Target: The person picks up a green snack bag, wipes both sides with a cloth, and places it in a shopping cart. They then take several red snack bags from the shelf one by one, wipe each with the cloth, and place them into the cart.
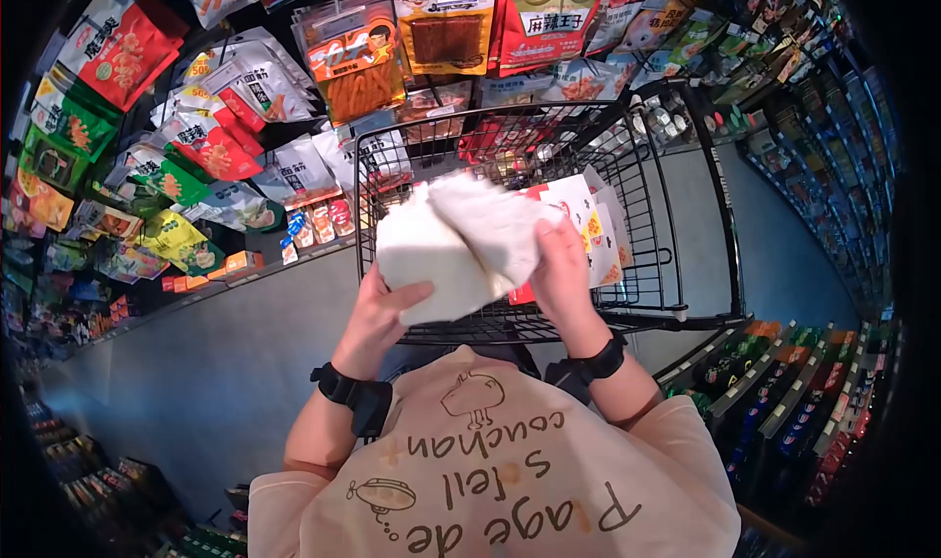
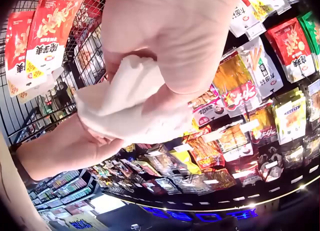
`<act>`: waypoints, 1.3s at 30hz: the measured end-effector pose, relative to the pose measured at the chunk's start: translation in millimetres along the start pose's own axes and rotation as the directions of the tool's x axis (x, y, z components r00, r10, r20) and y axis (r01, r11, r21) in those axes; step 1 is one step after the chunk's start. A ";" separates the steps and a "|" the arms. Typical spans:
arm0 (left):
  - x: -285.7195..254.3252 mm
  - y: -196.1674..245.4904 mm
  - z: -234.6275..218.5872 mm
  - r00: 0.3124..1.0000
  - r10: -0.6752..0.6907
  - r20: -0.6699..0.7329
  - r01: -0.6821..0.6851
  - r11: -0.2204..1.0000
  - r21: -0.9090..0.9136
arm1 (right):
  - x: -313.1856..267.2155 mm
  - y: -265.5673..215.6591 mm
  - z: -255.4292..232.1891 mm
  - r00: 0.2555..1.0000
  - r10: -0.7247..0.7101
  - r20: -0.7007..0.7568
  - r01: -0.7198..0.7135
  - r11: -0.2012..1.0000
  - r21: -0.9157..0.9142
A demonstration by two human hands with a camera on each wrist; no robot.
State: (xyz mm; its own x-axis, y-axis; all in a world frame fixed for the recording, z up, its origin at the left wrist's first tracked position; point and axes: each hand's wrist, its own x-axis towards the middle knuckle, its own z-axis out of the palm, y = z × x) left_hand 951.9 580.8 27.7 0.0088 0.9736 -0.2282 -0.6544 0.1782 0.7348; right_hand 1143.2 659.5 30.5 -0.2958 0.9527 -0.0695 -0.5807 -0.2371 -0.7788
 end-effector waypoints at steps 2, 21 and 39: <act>-4.3 9.2 1.7 0.989 -0.052 -0.141 0.057 0.998 0.032 | 4.5 -7.5 -10.3 0.992 0.099 -0.075 -0.084 0.980 0.179; -12.2 29.9 -20.0 0.897 0.437 -0.065 -0.351 0.793 0.498 | -0.1 -10.6 -42.7 0.999 -0.055 -0.002 0.051 0.951 -0.304; -13.3 21.4 -29.7 0.805 0.589 -0.067 -0.396 0.619 0.679 | -2.0 -27.1 -43.0 0.994 -0.013 0.112 0.063 0.887 -0.457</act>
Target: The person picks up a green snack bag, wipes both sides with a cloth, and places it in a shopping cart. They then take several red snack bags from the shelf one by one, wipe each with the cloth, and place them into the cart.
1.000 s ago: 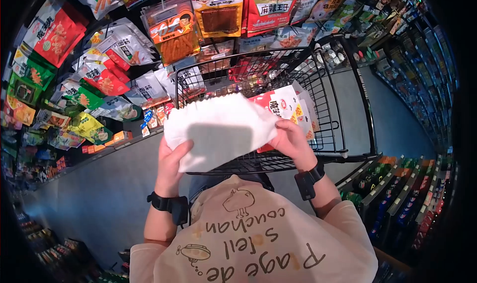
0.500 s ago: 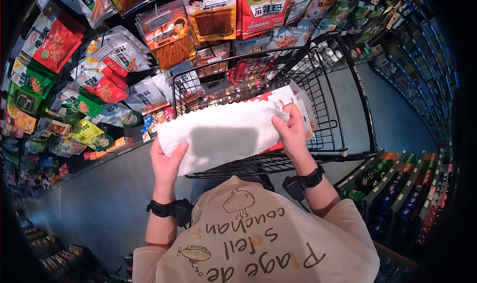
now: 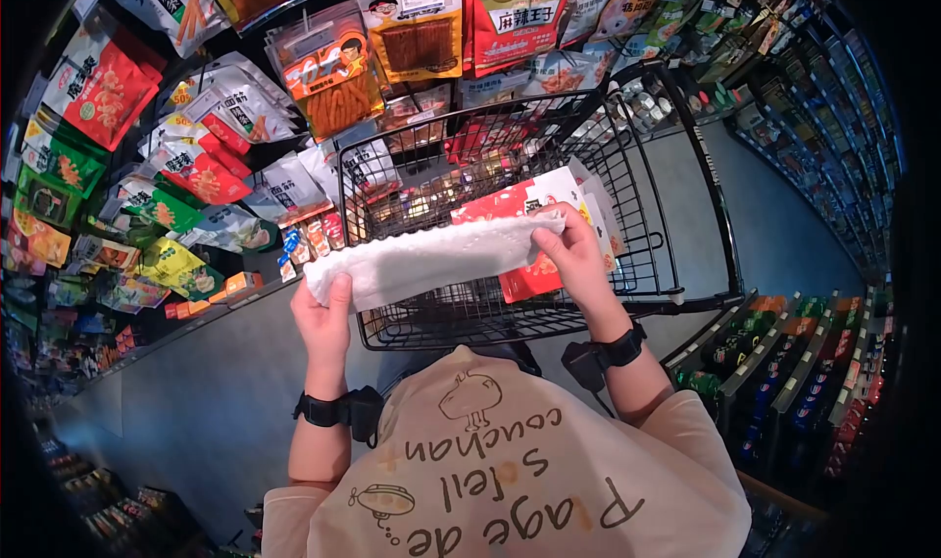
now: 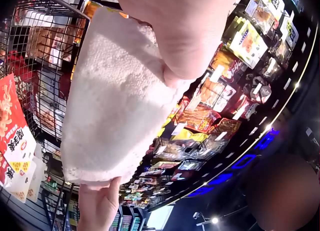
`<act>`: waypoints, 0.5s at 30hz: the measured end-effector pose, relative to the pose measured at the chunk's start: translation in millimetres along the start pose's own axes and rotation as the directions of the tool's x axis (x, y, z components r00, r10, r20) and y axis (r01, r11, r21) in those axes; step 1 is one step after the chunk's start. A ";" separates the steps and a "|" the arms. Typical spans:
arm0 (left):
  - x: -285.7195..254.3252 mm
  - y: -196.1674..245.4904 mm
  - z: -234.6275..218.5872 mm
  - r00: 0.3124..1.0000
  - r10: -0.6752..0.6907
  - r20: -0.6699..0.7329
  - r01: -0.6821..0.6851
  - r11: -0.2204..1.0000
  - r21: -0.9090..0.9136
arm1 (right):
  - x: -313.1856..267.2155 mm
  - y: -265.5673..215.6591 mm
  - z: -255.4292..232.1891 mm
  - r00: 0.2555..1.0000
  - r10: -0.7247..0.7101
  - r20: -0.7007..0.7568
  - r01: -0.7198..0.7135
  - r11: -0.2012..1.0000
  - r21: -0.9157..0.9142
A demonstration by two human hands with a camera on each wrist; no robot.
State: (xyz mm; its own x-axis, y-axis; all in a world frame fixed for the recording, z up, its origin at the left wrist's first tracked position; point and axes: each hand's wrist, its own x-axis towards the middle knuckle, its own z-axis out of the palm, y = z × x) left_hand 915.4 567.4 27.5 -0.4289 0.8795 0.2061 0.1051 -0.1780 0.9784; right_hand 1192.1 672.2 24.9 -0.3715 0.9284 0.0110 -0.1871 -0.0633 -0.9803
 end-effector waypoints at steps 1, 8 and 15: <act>-0.6 4.3 3.6 1.000 -0.009 -0.021 0.009 1.000 0.012 | -0.8 1.0 0.2 0.998 -0.067 0.010 0.068 0.994 -0.089; 4.2 5.2 -2.4 0.872 -0.396 0.286 0.470 0.840 -0.271 | 4.0 5.3 2.2 0.996 -0.025 -0.084 0.024 0.999 -0.022; 8.2 -13.3 29.0 0.951 -0.237 0.198 0.197 0.959 0.202 | 15.7 26.8 27.5 0.954 0.249 -0.168 -0.299 0.839 -0.454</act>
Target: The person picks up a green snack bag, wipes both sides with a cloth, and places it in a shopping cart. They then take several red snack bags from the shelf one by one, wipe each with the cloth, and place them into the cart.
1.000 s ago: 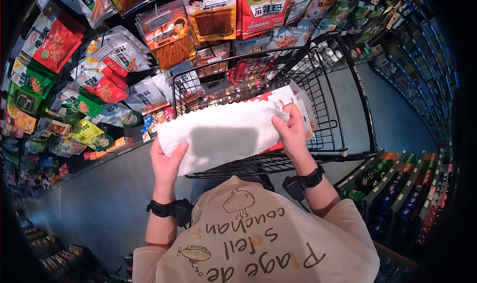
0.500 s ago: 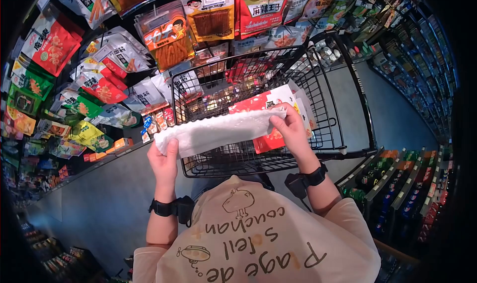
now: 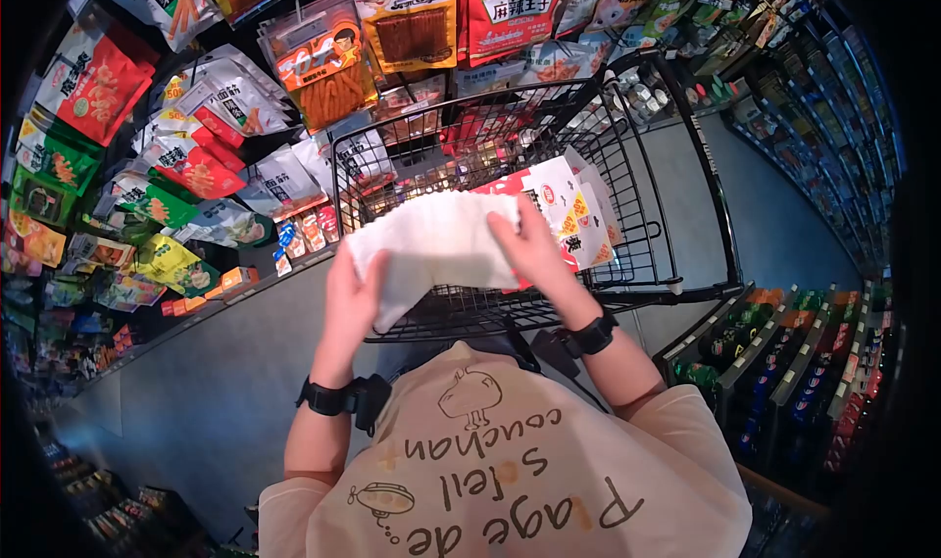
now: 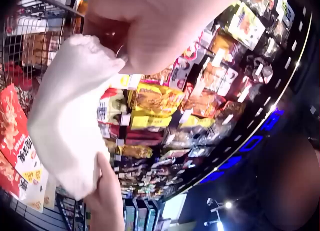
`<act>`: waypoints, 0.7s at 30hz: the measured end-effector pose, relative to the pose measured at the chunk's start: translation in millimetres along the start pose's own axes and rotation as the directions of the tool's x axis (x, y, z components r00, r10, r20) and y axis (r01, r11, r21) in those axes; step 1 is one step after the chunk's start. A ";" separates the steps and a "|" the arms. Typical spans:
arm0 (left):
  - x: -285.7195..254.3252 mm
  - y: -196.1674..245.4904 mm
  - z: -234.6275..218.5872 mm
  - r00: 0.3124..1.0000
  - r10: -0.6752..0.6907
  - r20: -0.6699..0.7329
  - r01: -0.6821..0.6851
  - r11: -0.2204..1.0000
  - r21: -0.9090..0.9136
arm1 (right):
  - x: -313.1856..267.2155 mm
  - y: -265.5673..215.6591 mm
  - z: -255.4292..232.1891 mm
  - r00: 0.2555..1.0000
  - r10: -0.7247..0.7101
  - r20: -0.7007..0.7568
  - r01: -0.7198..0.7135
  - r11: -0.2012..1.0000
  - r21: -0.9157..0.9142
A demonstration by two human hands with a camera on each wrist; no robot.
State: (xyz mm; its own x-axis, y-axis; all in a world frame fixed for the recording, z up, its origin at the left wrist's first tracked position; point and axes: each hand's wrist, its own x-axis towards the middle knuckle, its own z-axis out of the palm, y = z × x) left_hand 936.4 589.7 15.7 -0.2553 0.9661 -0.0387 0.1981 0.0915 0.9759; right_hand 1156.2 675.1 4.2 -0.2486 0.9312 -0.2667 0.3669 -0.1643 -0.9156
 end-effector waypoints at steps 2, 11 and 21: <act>-3.9 28.8 16.8 0.996 -0.033 0.079 0.019 0.985 0.174 | -7.9 -10.2 27.3 0.989 -0.146 0.038 0.138 0.978 0.158; 1.0 12.6 31.4 0.995 -0.030 0.097 0.013 0.984 0.175 | -18.9 -18.9 50.4 0.983 -0.162 0.089 0.128 0.945 0.300; 6.7 4.1 34.9 0.955 -0.020 0.296 0.100 0.960 -0.260 | -6.0 -0.6 41.0 0.914 -0.325 0.245 0.282 0.939 0.195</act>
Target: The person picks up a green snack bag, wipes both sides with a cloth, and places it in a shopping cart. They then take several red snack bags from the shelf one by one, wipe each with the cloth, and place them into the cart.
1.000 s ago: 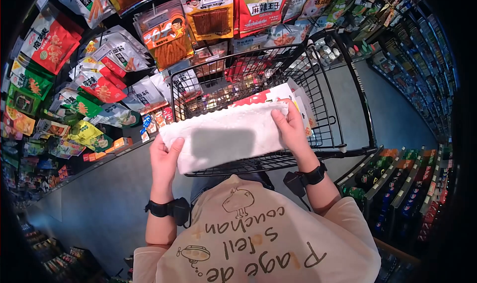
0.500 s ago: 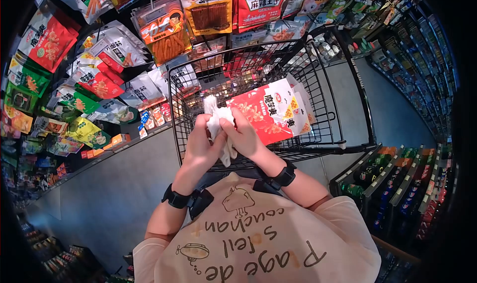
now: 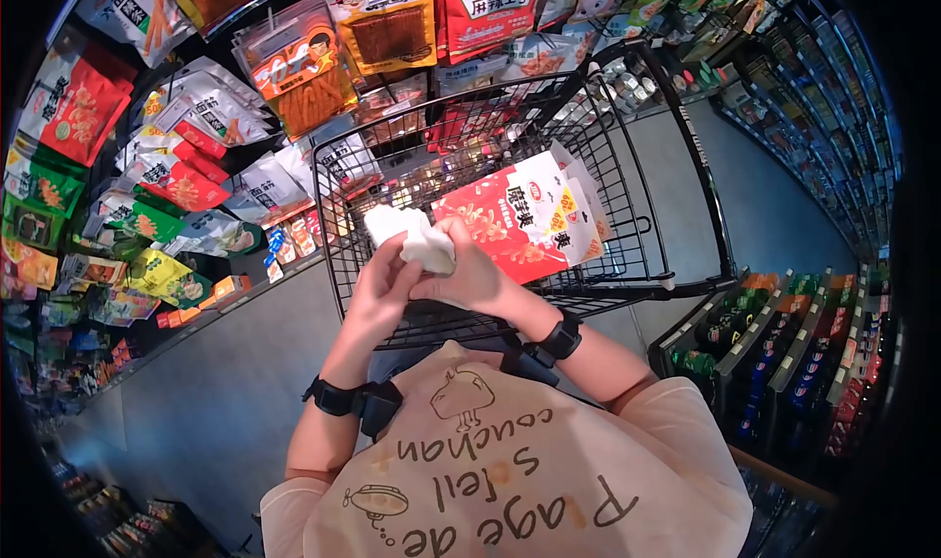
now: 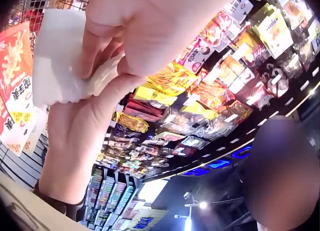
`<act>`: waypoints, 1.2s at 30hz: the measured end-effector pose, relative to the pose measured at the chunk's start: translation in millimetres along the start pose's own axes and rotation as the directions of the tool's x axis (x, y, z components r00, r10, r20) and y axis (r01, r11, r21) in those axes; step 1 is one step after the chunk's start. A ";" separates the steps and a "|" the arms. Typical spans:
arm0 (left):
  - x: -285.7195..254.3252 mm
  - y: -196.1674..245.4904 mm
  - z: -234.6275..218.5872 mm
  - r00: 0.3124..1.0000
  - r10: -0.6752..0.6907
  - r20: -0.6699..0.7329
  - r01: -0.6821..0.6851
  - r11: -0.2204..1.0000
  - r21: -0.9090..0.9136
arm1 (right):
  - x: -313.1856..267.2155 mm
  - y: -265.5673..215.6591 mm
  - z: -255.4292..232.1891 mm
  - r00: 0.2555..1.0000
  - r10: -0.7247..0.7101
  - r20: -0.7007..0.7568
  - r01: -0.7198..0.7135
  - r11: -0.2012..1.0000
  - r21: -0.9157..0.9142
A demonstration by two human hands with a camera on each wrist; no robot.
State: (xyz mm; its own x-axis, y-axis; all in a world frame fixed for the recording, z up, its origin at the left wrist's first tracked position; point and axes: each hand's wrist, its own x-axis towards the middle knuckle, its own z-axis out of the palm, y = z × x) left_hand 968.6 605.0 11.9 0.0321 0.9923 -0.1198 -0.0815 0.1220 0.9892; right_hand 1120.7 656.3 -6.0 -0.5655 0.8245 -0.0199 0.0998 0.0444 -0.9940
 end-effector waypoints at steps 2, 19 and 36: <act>0.7 3.9 -5.0 0.979 -0.148 0.142 0.169 0.974 -0.151 | 5.5 5.7 -10.0 0.997 0.072 -0.026 -0.073 0.997 -0.037; -6.6 -6.5 -24.7 0.977 -0.210 0.042 0.212 0.976 -0.050 | 41.8 219.5 -181.0 0.680 0.442 -0.585 -0.726 0.288 -0.625; -12.5 -7.3 -29.9 0.973 -0.226 0.045 0.228 0.973 -0.043 | 32.4 234.4 -198.0 0.790 0.323 -0.521 -0.606 0.543 -0.582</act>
State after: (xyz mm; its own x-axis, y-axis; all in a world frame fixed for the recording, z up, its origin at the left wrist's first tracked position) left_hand 939.0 592.3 3.7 0.0940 0.9371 -0.3362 -0.1150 0.3456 0.9313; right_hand 1287.9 805.1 -218.4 0.0120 0.9598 -0.2805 0.8729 -0.1469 -0.4652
